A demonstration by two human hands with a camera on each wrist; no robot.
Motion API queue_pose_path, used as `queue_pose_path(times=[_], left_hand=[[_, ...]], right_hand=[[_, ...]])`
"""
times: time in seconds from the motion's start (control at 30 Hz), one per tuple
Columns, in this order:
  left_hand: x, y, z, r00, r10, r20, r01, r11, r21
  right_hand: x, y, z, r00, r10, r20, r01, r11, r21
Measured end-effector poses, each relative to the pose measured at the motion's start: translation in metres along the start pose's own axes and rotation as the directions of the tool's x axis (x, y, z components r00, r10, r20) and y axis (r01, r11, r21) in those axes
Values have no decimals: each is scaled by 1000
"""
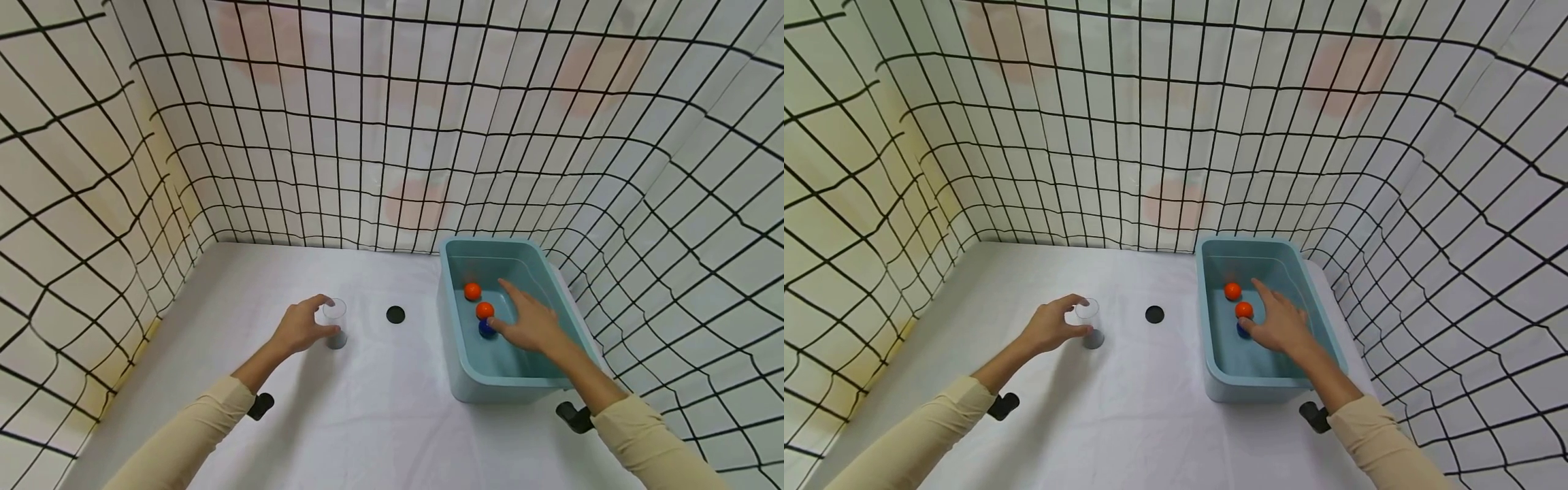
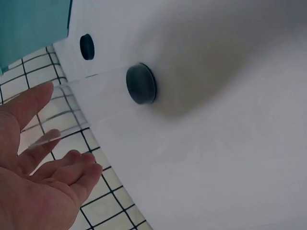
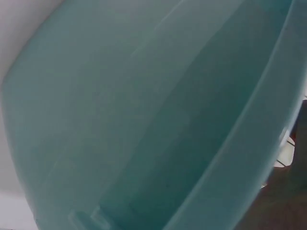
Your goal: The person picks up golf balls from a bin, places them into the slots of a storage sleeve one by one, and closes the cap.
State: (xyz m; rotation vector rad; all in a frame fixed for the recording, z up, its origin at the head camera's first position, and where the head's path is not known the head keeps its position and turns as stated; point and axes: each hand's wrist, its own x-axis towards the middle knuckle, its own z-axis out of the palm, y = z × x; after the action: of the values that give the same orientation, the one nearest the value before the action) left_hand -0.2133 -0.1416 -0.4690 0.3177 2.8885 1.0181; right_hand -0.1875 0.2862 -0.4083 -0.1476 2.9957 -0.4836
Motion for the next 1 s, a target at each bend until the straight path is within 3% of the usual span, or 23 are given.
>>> queue_pose_path(times=[0.33,0.6,0.87,1.0], left_hand=[[5,14,-1,999,-19,-30,17,997,-72],[7,26,-2,999,-41,19,43,987,-157],[8,36,-4,999,-28,-25,23,984,-174],[8,40,-5,999,-27,-47,18,983,-185]], right_hand=[[8,0,-9,999,36,34,-38,998,56],[23,7,-25,996,38,77,-50,987,155],[41,14,-29,985,96,141,-134,948,288],[53,16,-29,969,141,205,-217,883,417]])
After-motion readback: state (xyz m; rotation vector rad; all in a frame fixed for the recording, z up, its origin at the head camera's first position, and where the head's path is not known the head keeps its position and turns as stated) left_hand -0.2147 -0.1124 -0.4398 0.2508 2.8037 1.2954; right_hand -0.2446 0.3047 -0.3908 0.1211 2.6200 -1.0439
